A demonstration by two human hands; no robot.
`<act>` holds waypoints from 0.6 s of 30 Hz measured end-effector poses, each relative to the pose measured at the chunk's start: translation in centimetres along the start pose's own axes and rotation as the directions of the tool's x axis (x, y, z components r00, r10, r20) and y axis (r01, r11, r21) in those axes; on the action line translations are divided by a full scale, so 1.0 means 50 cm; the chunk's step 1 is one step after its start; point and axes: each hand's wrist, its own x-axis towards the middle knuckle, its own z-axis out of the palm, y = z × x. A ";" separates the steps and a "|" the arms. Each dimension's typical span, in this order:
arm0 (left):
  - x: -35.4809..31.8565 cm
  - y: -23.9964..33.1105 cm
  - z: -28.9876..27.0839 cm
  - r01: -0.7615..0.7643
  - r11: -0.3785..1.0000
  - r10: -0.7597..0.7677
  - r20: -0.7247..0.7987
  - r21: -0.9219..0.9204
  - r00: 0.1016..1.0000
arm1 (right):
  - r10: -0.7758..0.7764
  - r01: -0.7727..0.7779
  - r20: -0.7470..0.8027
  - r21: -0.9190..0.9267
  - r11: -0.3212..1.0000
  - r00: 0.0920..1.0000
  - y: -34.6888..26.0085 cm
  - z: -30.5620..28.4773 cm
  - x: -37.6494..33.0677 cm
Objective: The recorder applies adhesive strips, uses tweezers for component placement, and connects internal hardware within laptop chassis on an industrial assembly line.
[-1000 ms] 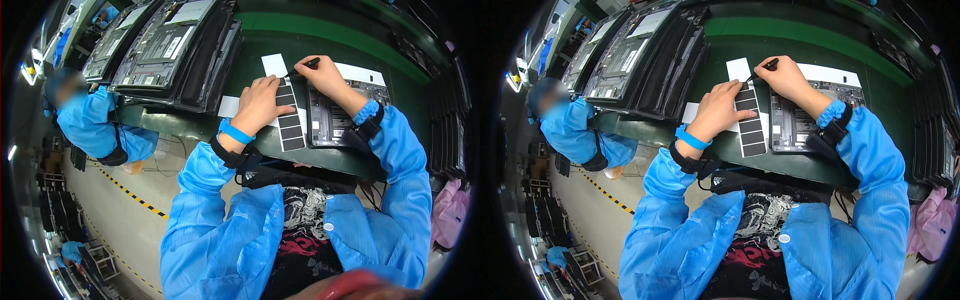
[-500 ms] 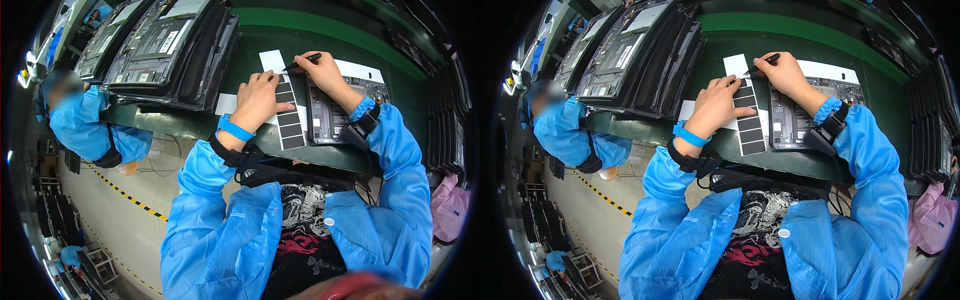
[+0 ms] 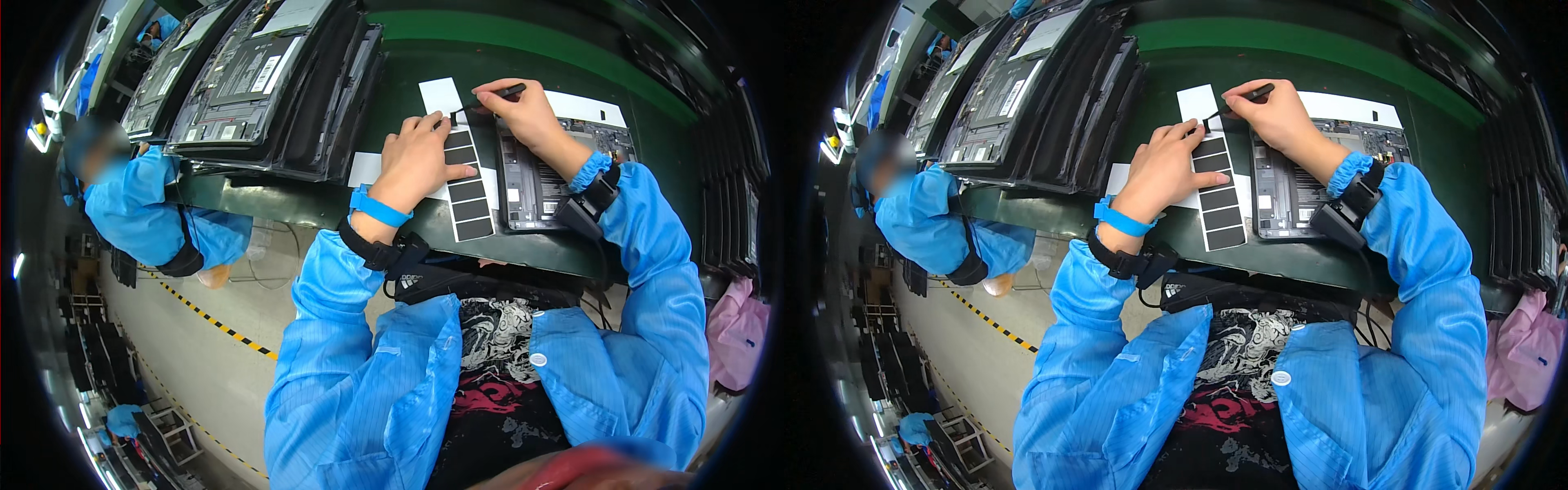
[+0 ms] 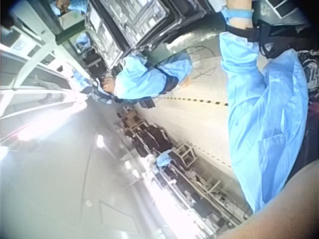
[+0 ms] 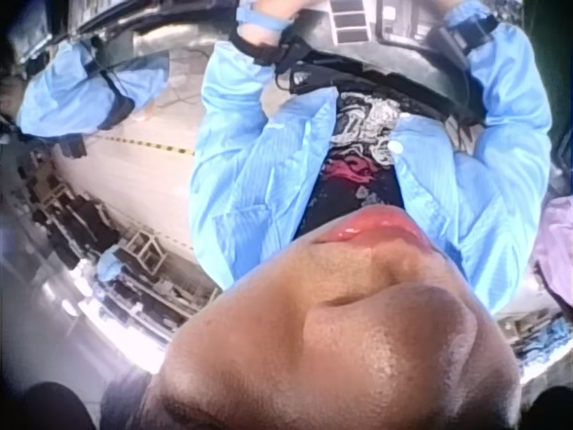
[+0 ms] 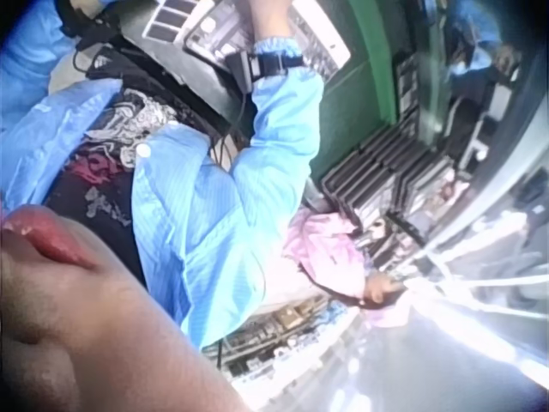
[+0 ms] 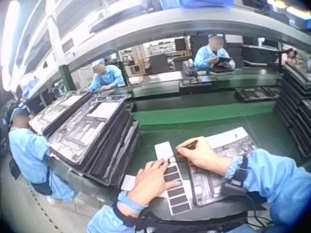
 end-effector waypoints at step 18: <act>0.036 0.129 -0.013 -0.604 0.721 0.641 -0.004 -0.341 0.768 | 0.342 -0.336 0.009 0.214 0.917 0.940 -0.030 -0.257 -0.131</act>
